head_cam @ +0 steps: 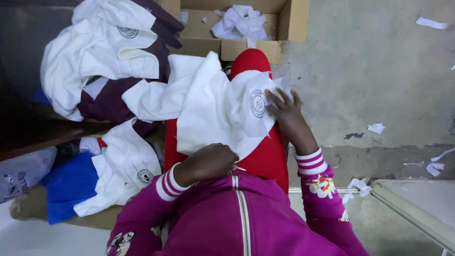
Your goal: The person sits on the floor and peels protective plastic films off circular logos on white sweatshirts. They handle the garments one at a time, removing the film and discarding it into a nearby cardboard box.
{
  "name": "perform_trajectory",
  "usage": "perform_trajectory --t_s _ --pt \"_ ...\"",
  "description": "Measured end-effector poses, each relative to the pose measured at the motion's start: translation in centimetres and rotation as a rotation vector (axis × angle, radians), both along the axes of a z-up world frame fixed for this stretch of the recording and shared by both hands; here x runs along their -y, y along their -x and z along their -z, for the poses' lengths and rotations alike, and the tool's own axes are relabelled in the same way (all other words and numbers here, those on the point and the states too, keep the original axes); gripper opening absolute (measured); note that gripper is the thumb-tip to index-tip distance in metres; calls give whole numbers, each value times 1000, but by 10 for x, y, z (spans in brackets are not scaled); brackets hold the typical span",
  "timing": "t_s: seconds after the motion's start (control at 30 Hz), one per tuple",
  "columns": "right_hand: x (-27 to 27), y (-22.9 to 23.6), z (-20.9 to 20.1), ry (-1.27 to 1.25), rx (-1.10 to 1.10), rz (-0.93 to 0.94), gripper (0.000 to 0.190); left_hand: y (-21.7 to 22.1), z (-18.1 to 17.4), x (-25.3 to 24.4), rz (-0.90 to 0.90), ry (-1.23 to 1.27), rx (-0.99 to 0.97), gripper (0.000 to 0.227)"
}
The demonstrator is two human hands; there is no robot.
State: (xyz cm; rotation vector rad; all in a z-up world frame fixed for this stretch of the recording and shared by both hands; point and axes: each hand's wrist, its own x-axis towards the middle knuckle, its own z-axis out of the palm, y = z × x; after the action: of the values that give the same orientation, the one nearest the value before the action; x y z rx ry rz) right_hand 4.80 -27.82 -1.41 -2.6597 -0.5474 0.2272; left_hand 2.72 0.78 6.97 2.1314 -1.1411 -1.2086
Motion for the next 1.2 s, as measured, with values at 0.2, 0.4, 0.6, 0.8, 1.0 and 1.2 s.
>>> perform_trajectory --t_s 0.2,0.4,0.6,0.8,1.0,1.2 --pt "25 37 -6 -369 85 445 30 -31 53 18 -802 542 20 19" --pt "-61 31 -27 -352 -182 317 50 -108 94 63 -926 11 39 60" --pt "-61 29 9 -44 -38 376 37 -85 132 60 -955 118 168 22" --pt "-60 4 -21 31 -348 306 52 -62 130 69 -765 82 721 9" --pt "-58 5 -8 137 -331 272 33 -57 129 77 -668 250 911 10" --pt "-157 9 65 1223 533 1096 26 -19 92 112 -658 778 210 11"
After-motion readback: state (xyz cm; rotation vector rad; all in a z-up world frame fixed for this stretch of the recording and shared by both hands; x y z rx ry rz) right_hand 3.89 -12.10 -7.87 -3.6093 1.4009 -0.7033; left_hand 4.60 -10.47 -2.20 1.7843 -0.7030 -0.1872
